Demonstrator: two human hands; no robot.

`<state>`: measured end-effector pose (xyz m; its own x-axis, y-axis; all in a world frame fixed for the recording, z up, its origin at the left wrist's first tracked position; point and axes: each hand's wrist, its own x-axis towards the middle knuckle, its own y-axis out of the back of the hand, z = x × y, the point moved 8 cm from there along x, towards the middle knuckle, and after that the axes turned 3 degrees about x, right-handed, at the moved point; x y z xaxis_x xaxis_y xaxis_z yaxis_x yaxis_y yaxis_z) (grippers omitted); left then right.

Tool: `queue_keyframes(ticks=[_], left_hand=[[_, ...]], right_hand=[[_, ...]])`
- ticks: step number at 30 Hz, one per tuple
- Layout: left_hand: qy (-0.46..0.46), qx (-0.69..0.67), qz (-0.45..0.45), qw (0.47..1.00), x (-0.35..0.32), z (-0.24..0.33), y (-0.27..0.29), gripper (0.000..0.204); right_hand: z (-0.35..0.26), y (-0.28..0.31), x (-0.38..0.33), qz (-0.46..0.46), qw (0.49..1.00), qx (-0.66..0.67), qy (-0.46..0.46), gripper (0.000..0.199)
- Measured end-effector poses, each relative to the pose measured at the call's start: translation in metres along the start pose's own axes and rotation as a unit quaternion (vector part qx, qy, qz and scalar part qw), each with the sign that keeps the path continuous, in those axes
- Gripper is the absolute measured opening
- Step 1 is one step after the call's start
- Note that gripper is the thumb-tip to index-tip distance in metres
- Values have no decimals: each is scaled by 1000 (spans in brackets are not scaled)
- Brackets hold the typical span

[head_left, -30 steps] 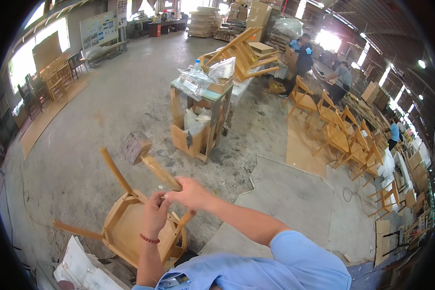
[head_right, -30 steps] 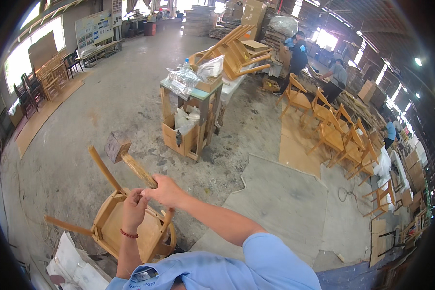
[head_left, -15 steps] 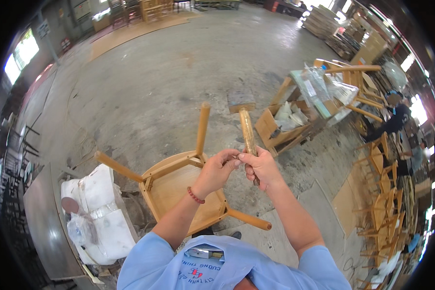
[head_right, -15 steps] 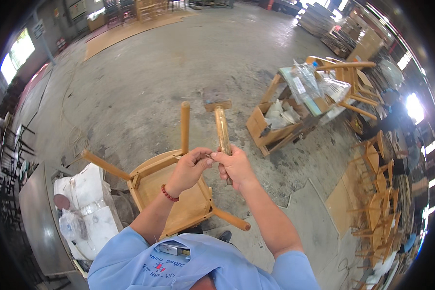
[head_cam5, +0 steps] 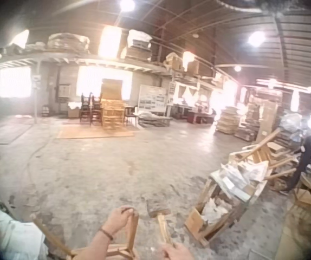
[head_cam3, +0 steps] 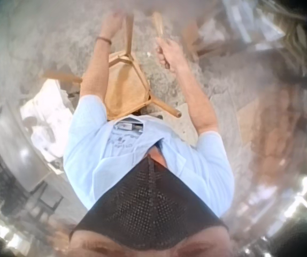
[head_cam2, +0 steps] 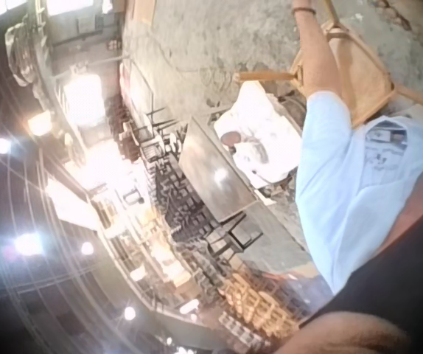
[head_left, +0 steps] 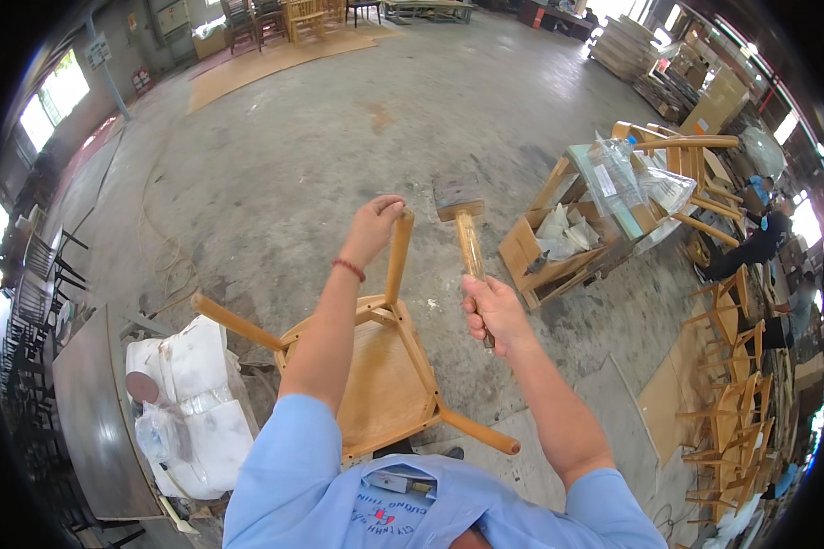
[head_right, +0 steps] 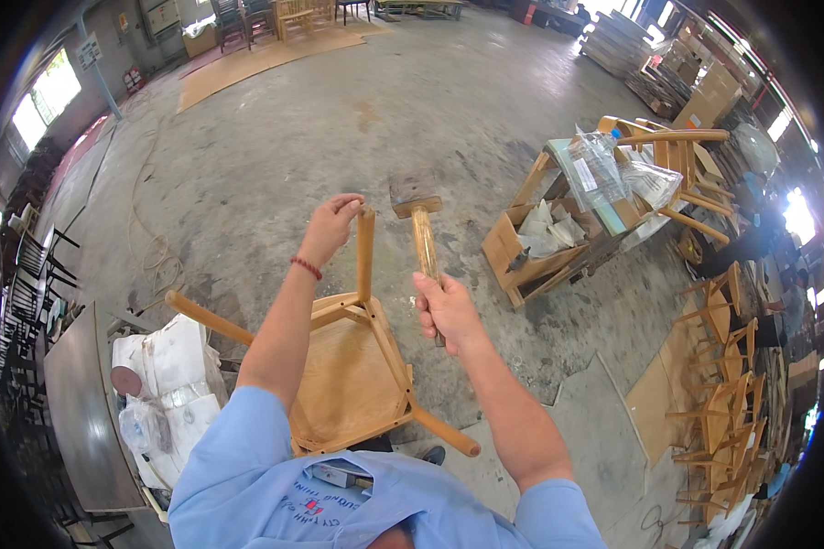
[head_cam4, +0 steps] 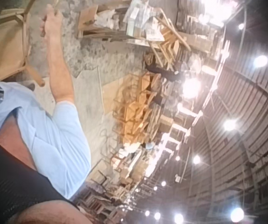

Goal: The person walks through a warehouse and approaches a wooden chair. Using a mallet, they tap the chair legs to secure the frame. They lift and inspect the chair, then place it among other chairs. The person repeats the process with another chair, tapping and inspecting before stacking it.

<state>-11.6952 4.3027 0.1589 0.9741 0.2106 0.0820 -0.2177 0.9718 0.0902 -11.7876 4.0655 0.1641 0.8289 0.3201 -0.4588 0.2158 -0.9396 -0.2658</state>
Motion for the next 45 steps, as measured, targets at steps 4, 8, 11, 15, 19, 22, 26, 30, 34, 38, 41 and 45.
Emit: queue_keyframes(ticks=[4,8,11,15,19,22,26,30,34,38,41,45], left_hand=[[122,-174,-150,966,11,-21,-28,30],[124,-180,-170,961,13,-28,-31,30],[123,-169,-165,964,14,-30,-31,29],[111,-167,-158,967,16,-32,-29,26],[81,-169,-154,970,16,-32,-29,23],[75,-180,-163,967,17,-35,-29,22],[76,-187,-157,967,20,-39,-29,22],[83,-157,-154,972,18,-39,-31,24],[87,-148,-142,975,19,-43,-29,26],[88,-147,-133,976,23,-49,-31,29],[84,-146,-137,976,25,-53,-30,32],[99,-205,-152,962,18,-59,-30,36]], right_hand=[[-8,13,-12,19,1000,-19,12,25],[-8,23,-14,28,998,-45,23,25],[-12,24,-15,40,996,-73,27,25],[-27,23,-13,41,986,-152,55,20],[-55,12,-14,34,965,-244,86,24],[-71,-3,-19,18,945,-303,121,28],[-71,-7,-15,23,934,-331,134,30],[-73,-5,-14,29,914,-378,143,32],[-81,-8,-17,49,895,-410,169,36],[-83,-2,-8,67,830,-513,210,42],[-111,-9,-15,70,855,-476,191,45],[-185,-36,-65,141,861,-355,336,48]])
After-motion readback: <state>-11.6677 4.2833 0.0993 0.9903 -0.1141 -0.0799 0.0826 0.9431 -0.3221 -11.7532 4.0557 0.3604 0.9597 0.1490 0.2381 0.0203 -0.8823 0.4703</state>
